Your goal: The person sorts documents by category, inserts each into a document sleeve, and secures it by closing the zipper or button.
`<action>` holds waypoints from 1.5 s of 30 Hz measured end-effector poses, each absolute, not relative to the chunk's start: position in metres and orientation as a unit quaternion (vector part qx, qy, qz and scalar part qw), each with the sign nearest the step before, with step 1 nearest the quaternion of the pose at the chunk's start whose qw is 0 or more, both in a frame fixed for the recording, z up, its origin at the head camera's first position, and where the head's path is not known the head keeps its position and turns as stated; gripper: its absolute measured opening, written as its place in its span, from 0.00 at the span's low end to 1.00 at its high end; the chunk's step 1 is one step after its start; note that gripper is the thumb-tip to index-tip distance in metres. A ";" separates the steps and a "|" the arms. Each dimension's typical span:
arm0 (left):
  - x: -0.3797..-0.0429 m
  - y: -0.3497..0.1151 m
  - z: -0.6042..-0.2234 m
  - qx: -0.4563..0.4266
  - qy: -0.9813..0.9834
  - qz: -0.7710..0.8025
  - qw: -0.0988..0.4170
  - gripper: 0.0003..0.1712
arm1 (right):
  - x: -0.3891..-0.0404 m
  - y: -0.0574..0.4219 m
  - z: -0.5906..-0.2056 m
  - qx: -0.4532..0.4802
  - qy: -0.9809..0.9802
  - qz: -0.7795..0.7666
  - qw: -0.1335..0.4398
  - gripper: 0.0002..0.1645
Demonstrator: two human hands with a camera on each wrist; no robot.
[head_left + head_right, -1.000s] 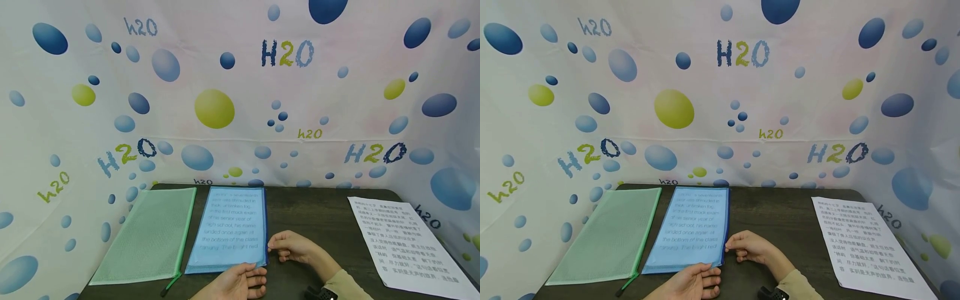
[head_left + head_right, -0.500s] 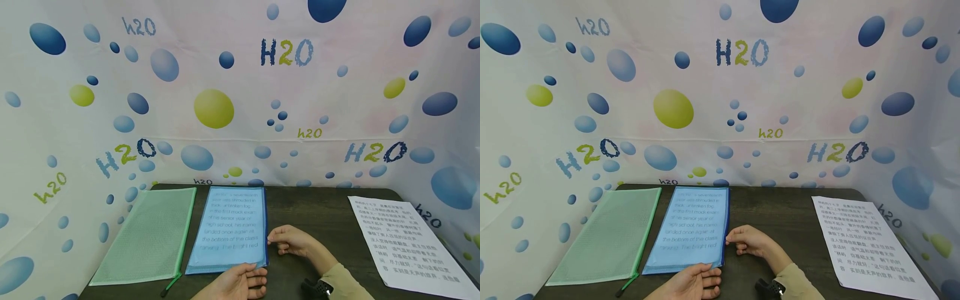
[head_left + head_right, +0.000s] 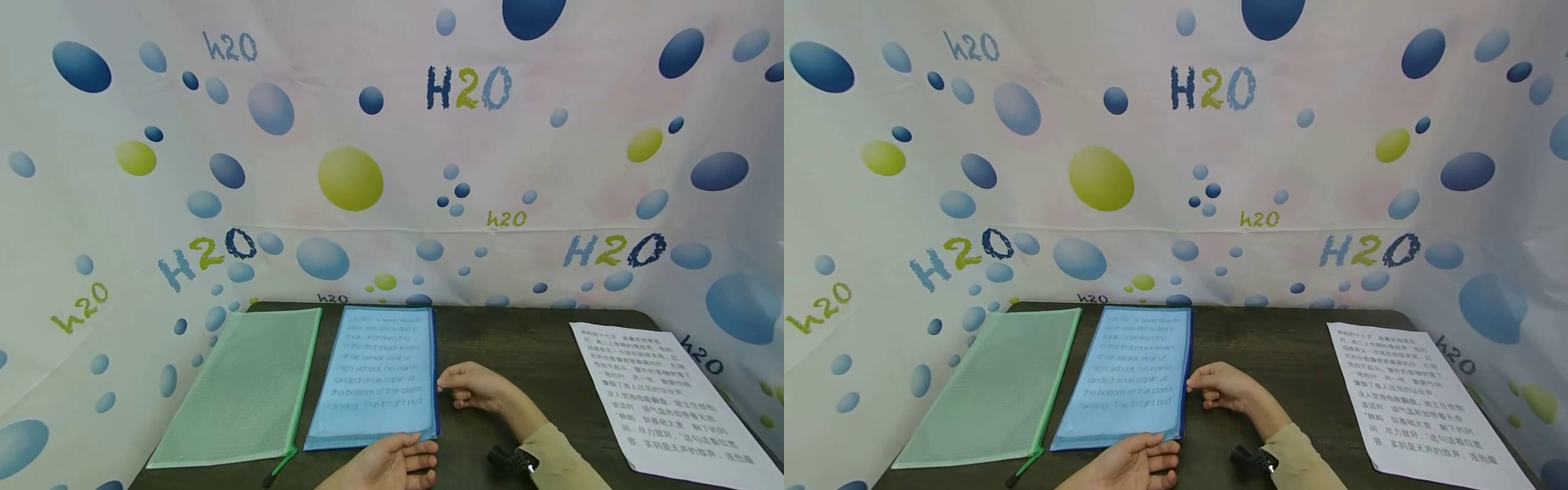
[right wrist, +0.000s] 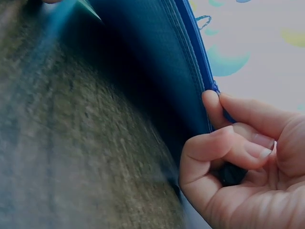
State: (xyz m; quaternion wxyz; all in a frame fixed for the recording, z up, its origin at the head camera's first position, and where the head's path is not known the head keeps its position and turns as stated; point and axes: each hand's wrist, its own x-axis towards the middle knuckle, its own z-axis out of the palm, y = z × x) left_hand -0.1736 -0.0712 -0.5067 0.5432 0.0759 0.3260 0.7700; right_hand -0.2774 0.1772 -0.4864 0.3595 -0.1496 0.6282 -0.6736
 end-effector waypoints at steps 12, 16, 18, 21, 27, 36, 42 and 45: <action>-0.173 -0.071 -0.509 0.076 0.320 0.772 0.544 0.20 | -0.288 0.177 -0.491 -0.140 0.620 -0.684 0.358 0.11; -0.173 -0.072 -0.508 0.070 0.321 0.772 0.544 0.19 | -0.291 0.176 -0.492 -0.130 0.617 -0.691 0.353 0.11; -0.173 -0.071 -0.507 0.066 0.321 0.772 0.545 0.19 | -0.292 0.175 -0.492 -0.124 0.619 -0.694 0.346 0.10; -0.173 -0.071 -0.507 0.062 0.323 0.771 0.545 0.19 | -0.294 0.175 -0.493 -0.117 0.622 -0.698 0.335 0.10; -0.173 -0.071 -0.507 0.060 0.331 0.768 0.544 0.19 | -0.297 0.174 -0.494 -0.110 0.617 -0.708 0.325 0.09; -0.174 -0.072 -0.508 0.059 0.332 0.768 0.544 0.18 | -0.301 0.171 -0.493 -0.126 0.605 -0.720 0.317 0.10; -0.174 -0.073 -0.508 0.061 0.326 0.769 0.547 0.19 | -0.302 0.169 -0.492 -0.117 0.610 -0.720 0.310 0.10; -0.174 -0.073 -0.507 0.064 0.330 0.768 0.545 0.19 | -0.303 0.168 -0.491 -0.115 0.613 -0.718 0.309 0.10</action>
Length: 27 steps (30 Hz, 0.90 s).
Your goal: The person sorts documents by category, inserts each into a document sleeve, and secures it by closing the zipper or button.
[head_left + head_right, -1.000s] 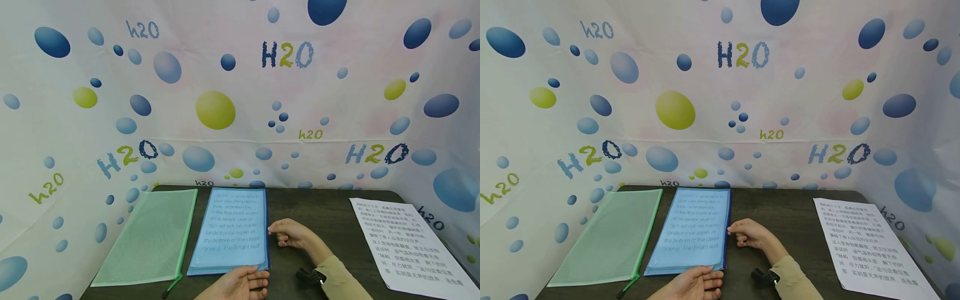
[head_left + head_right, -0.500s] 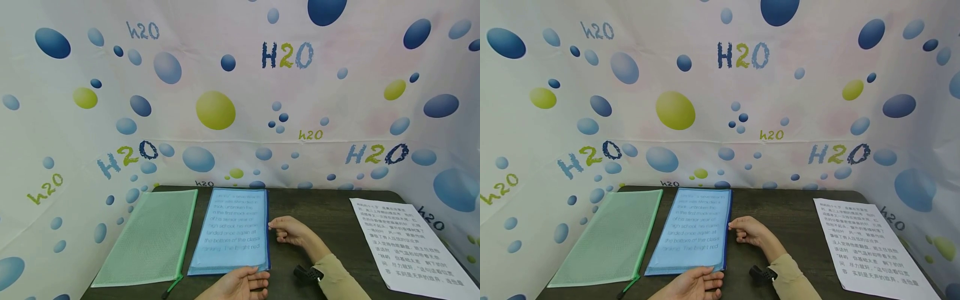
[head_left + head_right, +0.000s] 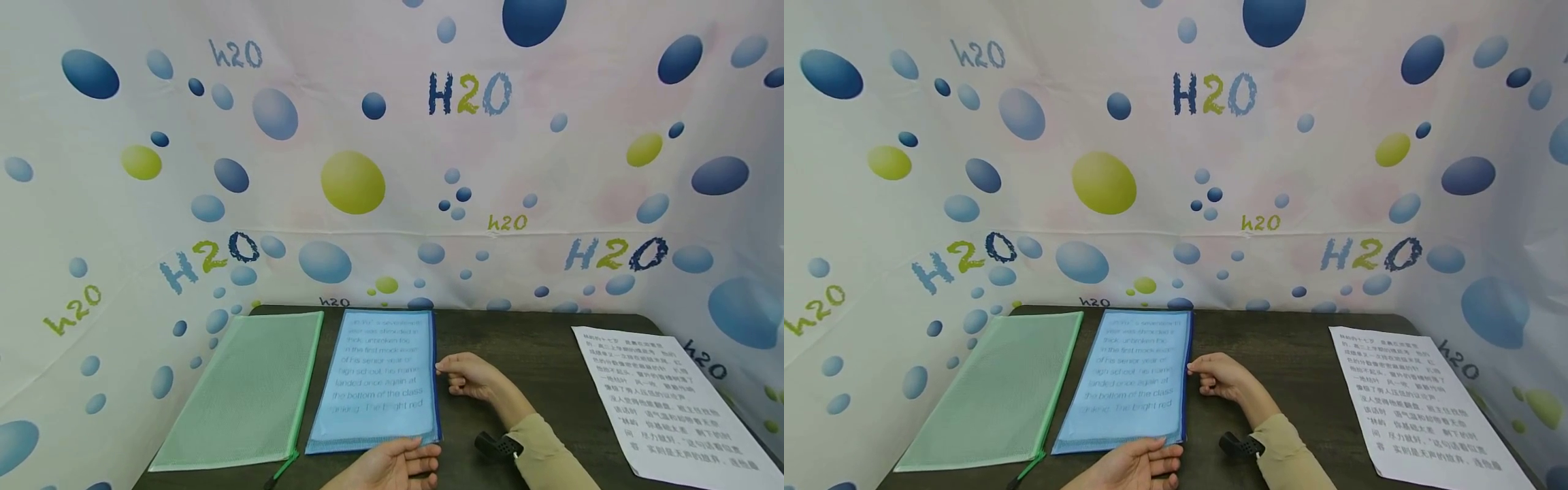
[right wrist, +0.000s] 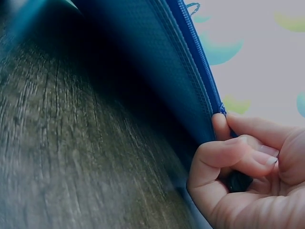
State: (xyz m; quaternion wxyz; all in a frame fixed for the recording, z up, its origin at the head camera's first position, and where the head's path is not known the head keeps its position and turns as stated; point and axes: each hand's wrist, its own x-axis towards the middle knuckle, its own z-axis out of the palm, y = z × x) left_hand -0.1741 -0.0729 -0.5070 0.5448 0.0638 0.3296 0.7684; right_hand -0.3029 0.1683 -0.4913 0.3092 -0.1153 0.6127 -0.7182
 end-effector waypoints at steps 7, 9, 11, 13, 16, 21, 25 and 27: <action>-0.174 -0.074 -0.508 0.071 0.347 0.760 0.545 0.18 | -0.307 0.170 -0.495 -0.124 0.610 -0.719 0.308 0.10; -0.174 -0.074 -0.508 0.073 0.347 0.759 0.546 0.18 | -0.309 0.171 -0.496 -0.126 0.609 -0.721 0.306 0.10; -0.175 -0.074 -0.508 0.073 0.341 0.761 0.548 0.18 | -0.312 0.172 -0.496 -0.121 0.610 -0.722 0.303 0.09; -0.175 -0.073 -0.508 0.071 0.338 0.762 0.548 0.18 | -0.314 0.171 -0.495 -0.108 0.614 -0.723 0.299 0.09; -0.175 -0.074 -0.509 0.072 0.341 0.761 0.547 0.17 | -0.317 0.168 -0.495 -0.086 0.617 -0.725 0.294 0.10; -0.174 -0.074 -0.509 0.074 0.351 0.759 0.544 0.17 | -0.320 0.167 -0.496 -0.081 0.607 -0.733 0.296 0.11; -0.174 -0.073 -0.510 0.073 0.354 0.760 0.540 0.17 | -0.323 0.166 -0.497 -0.078 0.602 -0.738 0.296 0.11; -0.174 -0.073 -0.510 0.071 0.353 0.760 0.541 0.17 | -0.324 0.166 -0.497 -0.075 0.598 -0.741 0.295 0.11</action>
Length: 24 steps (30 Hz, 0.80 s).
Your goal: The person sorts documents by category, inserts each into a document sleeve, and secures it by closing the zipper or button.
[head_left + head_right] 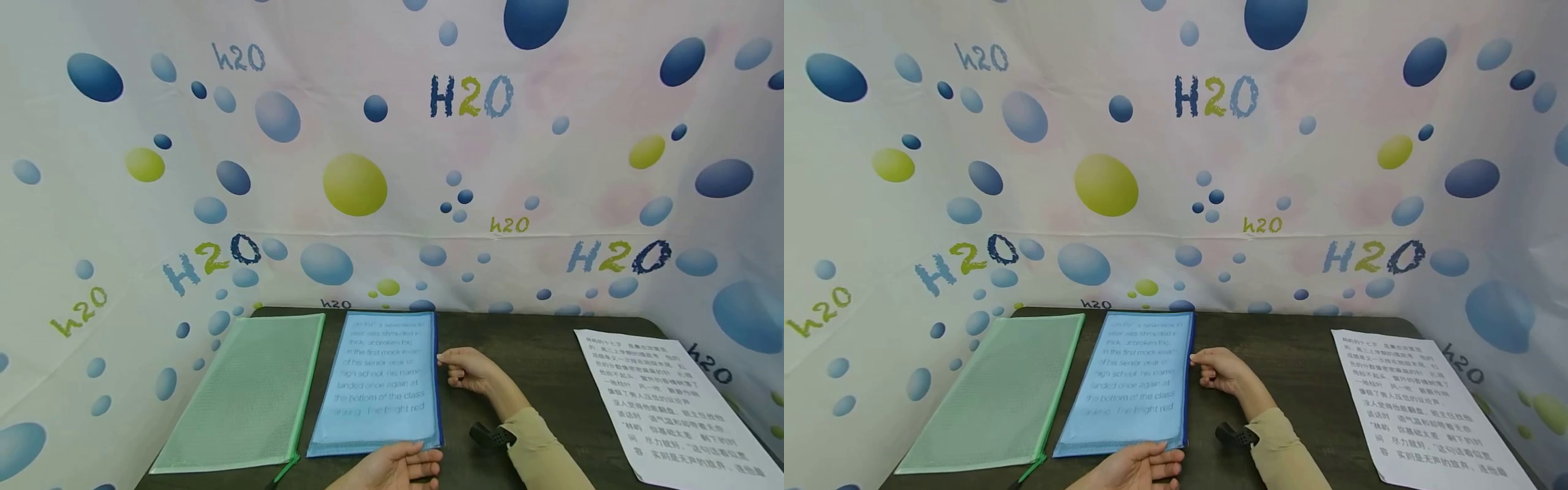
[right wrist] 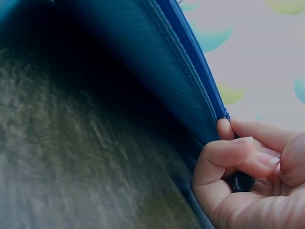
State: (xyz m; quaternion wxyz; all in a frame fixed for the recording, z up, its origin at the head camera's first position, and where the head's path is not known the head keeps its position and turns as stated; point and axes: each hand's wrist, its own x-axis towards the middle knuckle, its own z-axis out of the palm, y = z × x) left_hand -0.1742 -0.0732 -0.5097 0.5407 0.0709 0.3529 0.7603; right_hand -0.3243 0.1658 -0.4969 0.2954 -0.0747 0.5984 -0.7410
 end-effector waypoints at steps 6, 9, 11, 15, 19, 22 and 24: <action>-0.174 -0.073 -0.509 0.072 0.348 0.759 0.545 0.17 | -0.328 0.166 -0.498 -0.075 0.589 -0.751 0.290 0.10; -0.174 -0.073 -0.509 0.073 0.348 0.761 0.543 0.17 | -0.329 0.165 -0.498 -0.075 0.585 -0.754 0.289 0.10; -0.174 -0.073 -0.508 0.070 0.348 0.761 0.542 0.17 | -0.330 0.165 -0.498 -0.072 0.583 -0.756 0.287 0.10; -0.174 -0.073 -0.509 0.069 0.351 0.761 0.540 0.18 | -0.332 0.164 -0.496 -0.060 0.581 -0.763 0.275 0.12; -0.174 -0.074 -0.509 0.073 0.351 0.761 0.541 0.18 | -0.336 0.162 -0.496 -0.053 0.583 -0.765 0.267 0.12; -0.174 -0.074 -0.509 0.075 0.352 0.760 0.541 0.17 | -0.339 0.161 -0.496 -0.050 0.590 -0.760 0.266 0.11; -0.173 -0.074 -0.509 0.073 0.353 0.760 0.540 0.17 | -0.341 0.161 -0.496 -0.049 0.597 -0.755 0.267 0.10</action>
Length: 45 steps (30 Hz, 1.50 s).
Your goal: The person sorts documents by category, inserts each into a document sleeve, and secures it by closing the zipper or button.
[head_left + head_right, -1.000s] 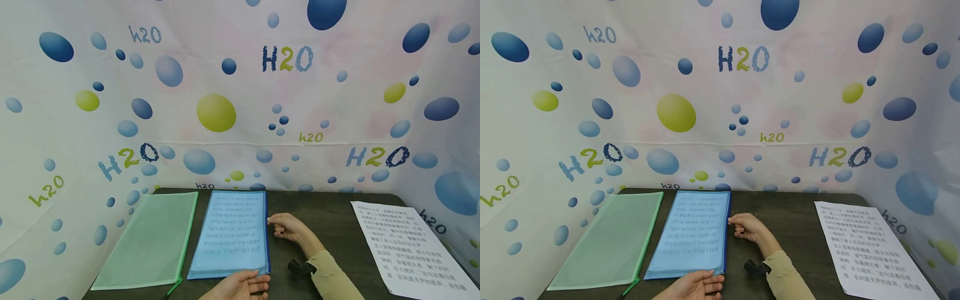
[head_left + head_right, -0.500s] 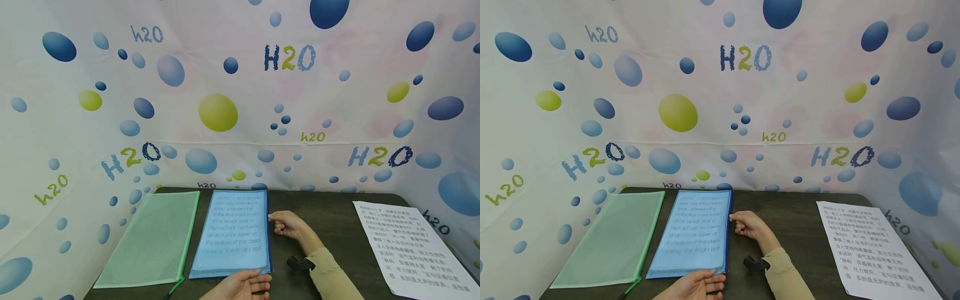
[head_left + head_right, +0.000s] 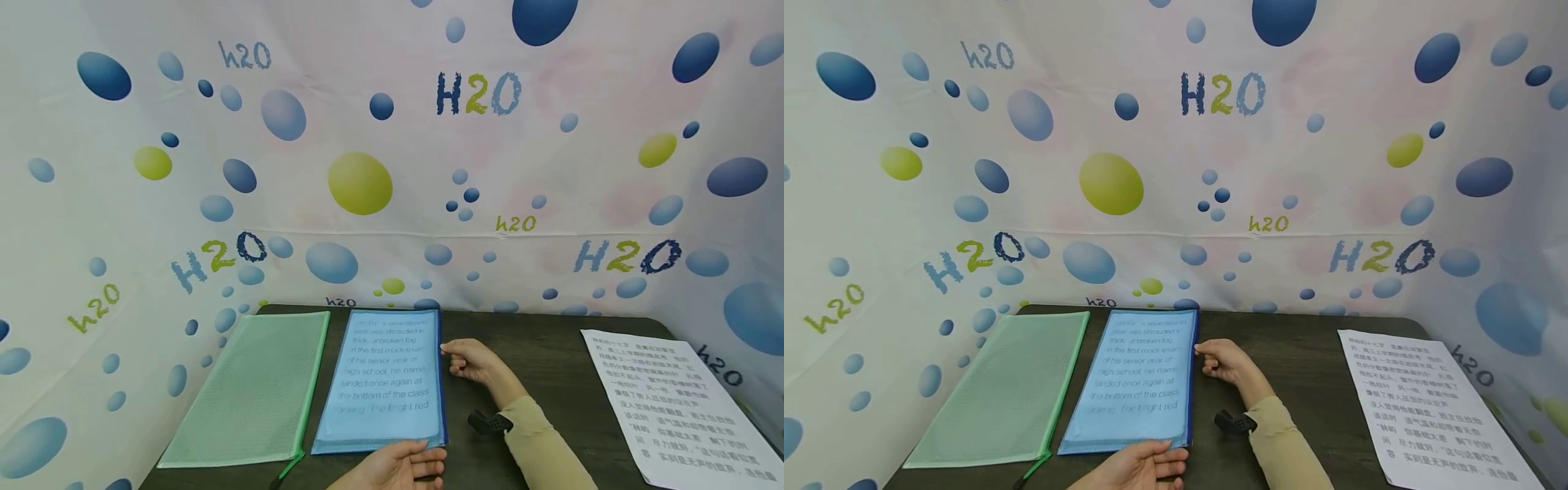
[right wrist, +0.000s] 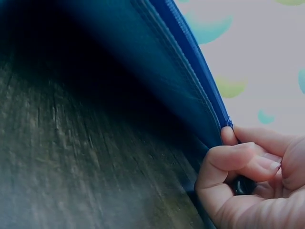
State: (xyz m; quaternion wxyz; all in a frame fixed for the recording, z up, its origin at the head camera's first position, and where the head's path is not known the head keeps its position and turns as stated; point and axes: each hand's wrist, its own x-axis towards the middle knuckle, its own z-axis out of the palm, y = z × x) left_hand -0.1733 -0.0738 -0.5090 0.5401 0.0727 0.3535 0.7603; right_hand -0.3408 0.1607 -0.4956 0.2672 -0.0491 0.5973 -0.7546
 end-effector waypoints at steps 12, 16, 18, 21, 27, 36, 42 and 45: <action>-0.173 -0.072 -0.512 0.076 0.376 0.758 0.527 0.17 | -0.352 0.162 -0.488 -0.009 0.596 -0.763 0.248 0.14; -0.173 -0.072 -0.513 0.079 0.380 0.758 0.525 0.17 | -0.356 0.162 -0.485 0.016 0.547 -0.799 0.251 0.16; -0.173 -0.072 -0.513 0.080 0.382 0.757 0.524 0.17 | -0.358 0.161 -0.484 0.030 0.524 -0.814 0.249 0.16; -0.174 -0.072 -0.512 0.082 0.384 0.756 0.524 0.17 | -0.362 0.161 -0.481 0.046 0.507 -0.825 0.248 0.14; -0.174 -0.072 -0.511 0.081 0.382 0.757 0.524 0.17 | -0.366 0.160 -0.479 0.074 0.481 -0.839 0.245 0.15; -0.172 -0.071 -0.513 0.072 0.391 0.759 0.516 0.16 | -0.377 0.157 -0.479 0.097 0.470 -0.844 0.239 0.09; -0.173 -0.071 -0.513 0.077 0.396 0.756 0.516 0.16 | -0.385 0.159 -0.478 0.100 0.449 -0.856 0.238 0.09; -0.173 -0.070 -0.513 0.079 0.401 0.755 0.512 0.16 | -0.388 0.159 -0.476 0.098 0.433 -0.863 0.242 0.11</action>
